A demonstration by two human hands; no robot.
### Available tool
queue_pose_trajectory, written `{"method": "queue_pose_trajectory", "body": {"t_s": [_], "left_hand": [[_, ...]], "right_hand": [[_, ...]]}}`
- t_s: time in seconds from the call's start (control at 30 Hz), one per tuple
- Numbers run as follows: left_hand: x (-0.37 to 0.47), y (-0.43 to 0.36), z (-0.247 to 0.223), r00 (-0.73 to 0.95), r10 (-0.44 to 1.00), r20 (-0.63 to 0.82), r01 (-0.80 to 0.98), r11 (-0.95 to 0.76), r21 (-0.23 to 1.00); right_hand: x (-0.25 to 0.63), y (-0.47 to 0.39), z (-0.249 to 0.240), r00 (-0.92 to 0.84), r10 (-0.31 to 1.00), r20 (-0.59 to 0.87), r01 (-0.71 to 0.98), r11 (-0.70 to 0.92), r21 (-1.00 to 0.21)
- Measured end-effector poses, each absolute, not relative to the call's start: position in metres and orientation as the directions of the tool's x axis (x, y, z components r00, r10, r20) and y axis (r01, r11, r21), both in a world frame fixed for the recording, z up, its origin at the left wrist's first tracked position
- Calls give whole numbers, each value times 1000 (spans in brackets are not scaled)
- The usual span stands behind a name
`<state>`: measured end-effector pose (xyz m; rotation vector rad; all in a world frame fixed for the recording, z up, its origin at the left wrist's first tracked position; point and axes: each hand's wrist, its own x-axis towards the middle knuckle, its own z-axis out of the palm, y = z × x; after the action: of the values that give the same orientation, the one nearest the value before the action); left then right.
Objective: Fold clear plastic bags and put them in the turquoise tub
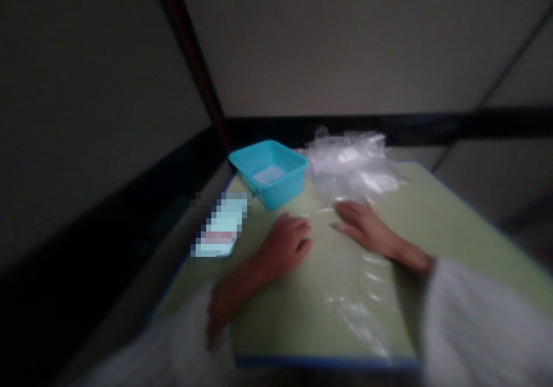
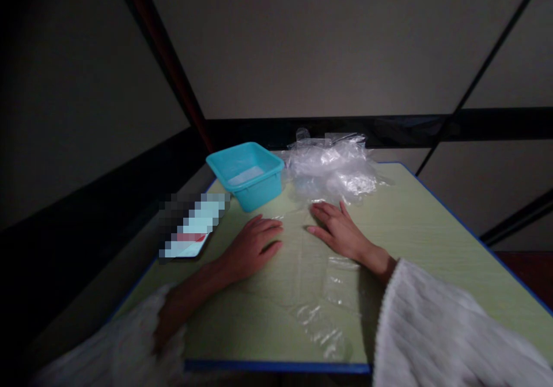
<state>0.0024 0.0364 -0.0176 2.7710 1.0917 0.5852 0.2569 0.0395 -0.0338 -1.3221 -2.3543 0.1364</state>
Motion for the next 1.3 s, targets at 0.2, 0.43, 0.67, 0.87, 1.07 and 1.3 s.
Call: {"method": "queue_pose_trajectory", "body": {"t_s": [0.2, 0.43, 0.67, 0.87, 1.07, 1.3], "left_hand": [[3, 38, -18, 662, 676, 324, 624, -737, 260], [3, 42, -23, 489, 769, 411, 679, -632, 373], [3, 45, -29, 425, 802, 421, 681, -589, 434], [4, 43, -28, 452, 796, 403, 675, -600, 430], [6, 41, -28, 519, 773, 365, 681, -632, 370], [5, 42, -29, 482, 797, 365, 714, -598, 364]], "right_hand": [[259, 30, -21, -542, 772, 332, 684, 635, -359], [262, 22, -9, -633, 672, 384, 517, 736, -436], [263, 16, -8, -635, 642, 430, 449, 760, -471], [265, 18, -12, -662, 603, 445, 383, 783, -490], [263, 21, -15, -675, 608, 418, 412, 781, -470], [265, 23, -18, -539, 688, 486, 545, 725, -422]]}}
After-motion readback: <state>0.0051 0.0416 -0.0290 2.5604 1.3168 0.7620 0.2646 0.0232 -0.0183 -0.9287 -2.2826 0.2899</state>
